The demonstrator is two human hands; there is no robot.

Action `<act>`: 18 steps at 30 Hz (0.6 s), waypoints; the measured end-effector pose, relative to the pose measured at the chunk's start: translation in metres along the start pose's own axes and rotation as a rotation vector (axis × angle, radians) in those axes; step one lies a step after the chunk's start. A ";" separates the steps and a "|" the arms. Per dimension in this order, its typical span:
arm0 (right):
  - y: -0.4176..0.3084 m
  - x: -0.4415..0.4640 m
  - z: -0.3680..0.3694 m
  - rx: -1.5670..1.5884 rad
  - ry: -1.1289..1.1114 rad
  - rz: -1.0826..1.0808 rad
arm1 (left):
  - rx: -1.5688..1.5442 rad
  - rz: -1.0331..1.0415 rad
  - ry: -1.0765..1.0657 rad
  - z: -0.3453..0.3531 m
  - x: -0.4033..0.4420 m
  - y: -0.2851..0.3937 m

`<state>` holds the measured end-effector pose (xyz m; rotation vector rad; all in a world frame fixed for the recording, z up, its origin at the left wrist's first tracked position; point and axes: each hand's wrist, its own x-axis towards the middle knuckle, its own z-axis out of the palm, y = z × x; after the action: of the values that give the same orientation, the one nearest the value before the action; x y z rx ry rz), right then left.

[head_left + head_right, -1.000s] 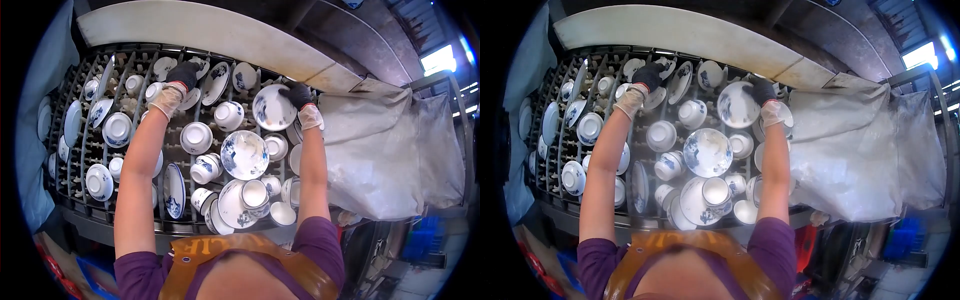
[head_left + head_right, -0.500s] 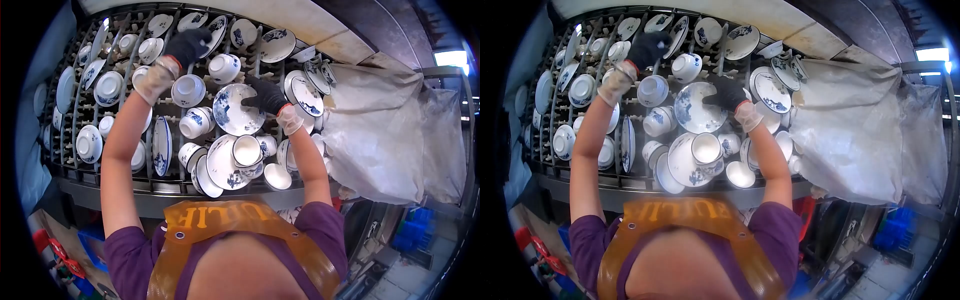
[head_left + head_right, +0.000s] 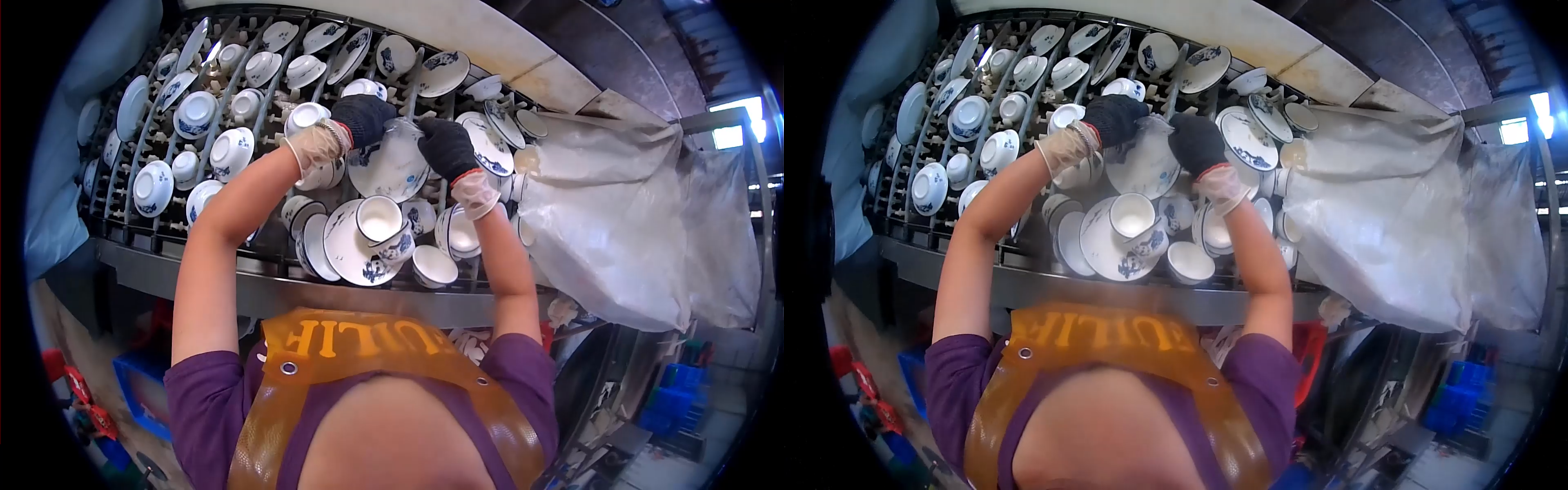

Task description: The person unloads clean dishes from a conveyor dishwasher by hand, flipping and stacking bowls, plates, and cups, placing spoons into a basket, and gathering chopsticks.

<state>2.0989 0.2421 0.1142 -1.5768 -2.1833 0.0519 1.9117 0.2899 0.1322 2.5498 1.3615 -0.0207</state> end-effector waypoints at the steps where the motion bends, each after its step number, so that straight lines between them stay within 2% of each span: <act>1: 0.005 -0.003 -0.003 0.129 -0.041 0.002 | -0.017 0.021 0.033 0.001 -0.003 0.001; 2: 0.005 -0.006 -0.009 0.256 -0.082 0.001 | -0.035 0.041 0.068 0.001 -0.007 0.002; 3: 0.002 -0.009 -0.020 0.323 -0.248 0.112 | -0.089 0.080 0.109 0.001 -0.014 0.002; 4: 0.001 -0.016 -0.021 0.322 -0.251 0.107 | -0.092 0.075 0.112 0.006 -0.021 -0.001; 6: 0.001 -0.030 -0.015 0.977 -0.468 0.553 | -0.193 0.300 0.399 0.005 -0.041 0.001; 7: 0.002 -0.033 -0.004 0.944 -0.518 0.432 | -0.292 0.217 0.293 0.004 -0.050 0.005; 8: 0.037 -0.043 0.046 0.686 -0.565 -0.072 | -0.293 0.211 0.292 0.004 -0.061 0.010; 10: 0.023 -0.051 0.055 0.126 -0.367 -0.775 | -0.444 0.221 0.179 0.007 -0.082 0.012; 11: 0.011 -0.051 0.058 0.296 -0.669 -0.492 | -0.236 0.194 0.152 0.016 -0.088 0.012; 12: 0.003 -0.051 0.055 0.299 -0.666 -0.504 | -0.385 0.129 0.137 0.019 -0.104 0.012; 14: -0.012 -0.056 0.051 1.002 -0.797 0.112 | -0.334 0.146 0.265 0.022 -0.125 0.009; 15: -0.011 -0.056 0.065 0.883 -0.567 -0.090 | -0.288 0.012 0.267 0.014 -0.139 0.017; 16: -0.009 -0.055 0.069 0.887 -0.573 -0.102 | -0.231 -0.126 0.264 0.019 -0.147 0.017; 18: -0.031 -0.048 0.026 1.236 -0.605 0.273 | -0.087 -0.153 0.205 0.024 -0.157 0.013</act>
<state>2.0729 0.1936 0.0835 -1.0873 -1.5704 1.7508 1.8361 0.1496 0.1322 2.4254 1.5920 0.2730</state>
